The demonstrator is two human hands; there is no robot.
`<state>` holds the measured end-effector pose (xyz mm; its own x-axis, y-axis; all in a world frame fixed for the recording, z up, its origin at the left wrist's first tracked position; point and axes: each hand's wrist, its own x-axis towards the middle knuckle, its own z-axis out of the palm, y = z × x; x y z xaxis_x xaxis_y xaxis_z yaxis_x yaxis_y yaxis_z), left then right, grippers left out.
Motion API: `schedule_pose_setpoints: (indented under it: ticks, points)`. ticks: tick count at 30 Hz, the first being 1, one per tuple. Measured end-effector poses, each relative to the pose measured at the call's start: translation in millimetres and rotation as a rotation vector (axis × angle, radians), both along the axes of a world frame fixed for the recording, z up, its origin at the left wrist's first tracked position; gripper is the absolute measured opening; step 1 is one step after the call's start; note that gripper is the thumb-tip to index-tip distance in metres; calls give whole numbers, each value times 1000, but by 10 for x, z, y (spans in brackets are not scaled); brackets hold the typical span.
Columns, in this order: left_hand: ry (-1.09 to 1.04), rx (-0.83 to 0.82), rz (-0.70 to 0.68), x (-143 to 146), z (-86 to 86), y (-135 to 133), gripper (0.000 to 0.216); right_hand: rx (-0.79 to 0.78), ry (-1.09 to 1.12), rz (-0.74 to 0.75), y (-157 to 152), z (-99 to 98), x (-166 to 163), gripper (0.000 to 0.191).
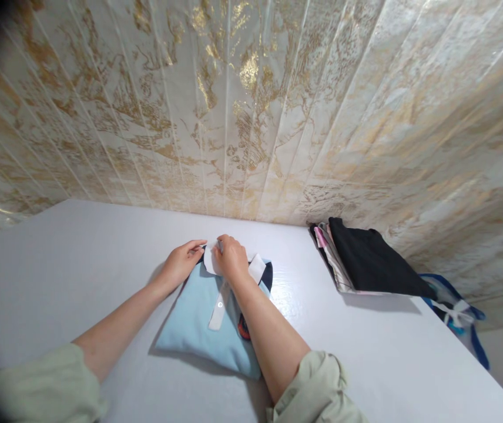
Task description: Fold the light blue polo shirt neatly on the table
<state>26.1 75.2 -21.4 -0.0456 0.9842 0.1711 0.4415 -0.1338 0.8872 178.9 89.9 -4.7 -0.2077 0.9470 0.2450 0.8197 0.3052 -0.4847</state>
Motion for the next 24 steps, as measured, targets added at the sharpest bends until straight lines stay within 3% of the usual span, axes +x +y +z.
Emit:
schedule_pose_setpoints:
  ticks: [4, 7, 10, 13, 15, 17, 21, 24]
  points:
    - [87, 102, 68, 13, 22, -66, 36, 11, -43, -14, -58, 48, -52, 31]
    - [217, 298, 99, 92, 164, -164, 31, 65, -35, -6, -93, 227, -4, 32]
    - [275, 405, -48, 265, 378, -356, 25, 145, 43, -13, -92, 472, 253, 27]
    - [310, 349, -324, 489, 498, -620, 22, 138, 81, -64, -92, 579, 714, 19]
    - [338, 318, -495, 618, 469, -773, 22, 72, 84, -110, -119, 511, 1037, 16]
    - [363, 289, -575, 704, 371, -872, 23, -10, 121, -90, -175, 353, 1287, 18]
    - [370, 217, -565, 749, 186, -918, 24, -49, 178, -30, -300, 23, 1472, 18]
    - [342, 197, -566, 738, 164, -901, 23, -63, 165, 4, -332, -58, 1471, 16]
